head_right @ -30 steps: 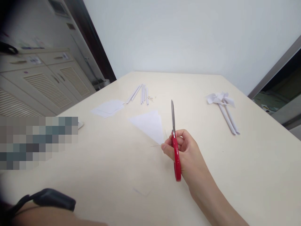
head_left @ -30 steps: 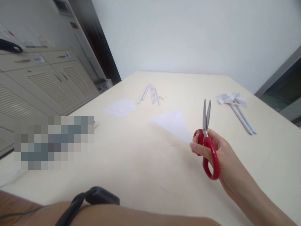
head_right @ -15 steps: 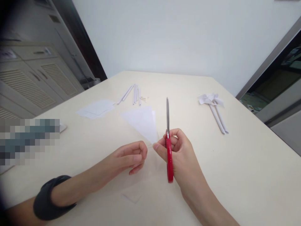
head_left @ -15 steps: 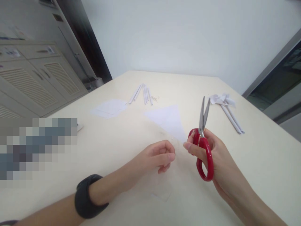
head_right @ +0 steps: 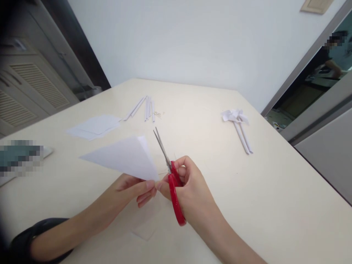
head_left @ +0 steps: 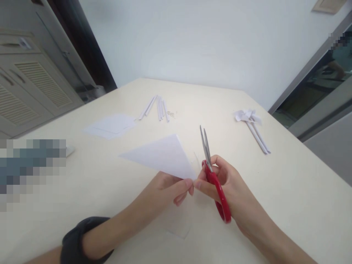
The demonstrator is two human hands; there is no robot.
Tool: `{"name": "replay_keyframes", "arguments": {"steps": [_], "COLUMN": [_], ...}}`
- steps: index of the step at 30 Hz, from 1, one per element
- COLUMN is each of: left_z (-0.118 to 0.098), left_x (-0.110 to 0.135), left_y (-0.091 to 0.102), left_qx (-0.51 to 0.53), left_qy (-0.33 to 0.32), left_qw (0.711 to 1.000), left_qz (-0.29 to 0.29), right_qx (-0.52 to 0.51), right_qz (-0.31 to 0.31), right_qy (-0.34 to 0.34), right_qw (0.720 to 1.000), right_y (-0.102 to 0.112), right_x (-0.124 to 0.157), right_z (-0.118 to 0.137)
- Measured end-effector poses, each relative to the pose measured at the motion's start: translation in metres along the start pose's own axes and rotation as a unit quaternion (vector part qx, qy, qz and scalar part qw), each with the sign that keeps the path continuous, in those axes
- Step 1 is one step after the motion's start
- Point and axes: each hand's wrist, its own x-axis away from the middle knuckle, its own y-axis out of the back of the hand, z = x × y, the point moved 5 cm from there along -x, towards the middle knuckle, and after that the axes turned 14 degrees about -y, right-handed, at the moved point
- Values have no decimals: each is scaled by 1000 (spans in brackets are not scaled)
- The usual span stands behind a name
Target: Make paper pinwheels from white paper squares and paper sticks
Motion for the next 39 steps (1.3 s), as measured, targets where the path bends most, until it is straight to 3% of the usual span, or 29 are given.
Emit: {"name": "replay_keyframes", "arguments": {"steps": [6,11,18,22,28,33,39], "left_z": [-8,-9,1,3,-10,-16,-15], "left_x": [4,7,6,6,0,-3,-2], "left_y": [15,25,8,2,19,34,20], "left_qx": [-45,-29,17,-2,-84,-25,-23], "left_qy": [-56,-77,-44,-28,-36,-73,-70], "left_qw": [996,992,998,1000,995,993,996], "left_qz": [-59,-95,-37,-1,-38,-91,-59], "right_qx": [-16,-9,-12,-13,7,31,16], "right_qz": [-14,24,53,40,18,18,-6], "right_qy": [-5,-5,-31,-28,-55,-34,11], "right_qw": [1000,1000,998,999,998,999,1000], "right_y": [1,0,-11,-12,-7,-6,-7], "right_x": [0,8,6,4,7,11,9], "right_z": [-4,-10,-11,-9,-11,-4,2]}}
